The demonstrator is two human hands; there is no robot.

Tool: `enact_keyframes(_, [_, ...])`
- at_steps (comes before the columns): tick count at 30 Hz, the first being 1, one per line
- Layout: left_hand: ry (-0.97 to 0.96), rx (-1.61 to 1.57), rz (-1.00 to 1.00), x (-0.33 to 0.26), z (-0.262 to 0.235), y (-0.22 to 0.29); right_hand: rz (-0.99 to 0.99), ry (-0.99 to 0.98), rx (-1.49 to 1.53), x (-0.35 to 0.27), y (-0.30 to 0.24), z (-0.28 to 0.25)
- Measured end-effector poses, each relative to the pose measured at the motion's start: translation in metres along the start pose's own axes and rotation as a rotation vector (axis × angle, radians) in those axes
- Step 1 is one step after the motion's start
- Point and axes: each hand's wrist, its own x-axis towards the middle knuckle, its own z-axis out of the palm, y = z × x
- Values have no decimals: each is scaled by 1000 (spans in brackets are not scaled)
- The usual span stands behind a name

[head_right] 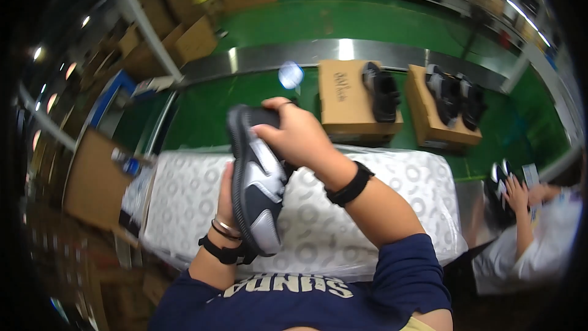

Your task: Packing pairs of shoes into boxes and stacking the boxes.

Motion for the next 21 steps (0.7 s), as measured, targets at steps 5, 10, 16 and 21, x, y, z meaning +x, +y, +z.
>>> enact_keyframes(5, [600,1286,295,-72,-109,53,403,36,376,-27,65,57])
enact_keyframes(10, [1147,2214,-133,-132,-214,87,416,178,100,-43,94,88])
enact_keyframes(16, [1102,2148,-137,-139,-223,84,452,251,192,-54,96,85])
enact_keyframes(21, [1033,2139,-205,-132,-207,91,438,280,143,-58,102,88])
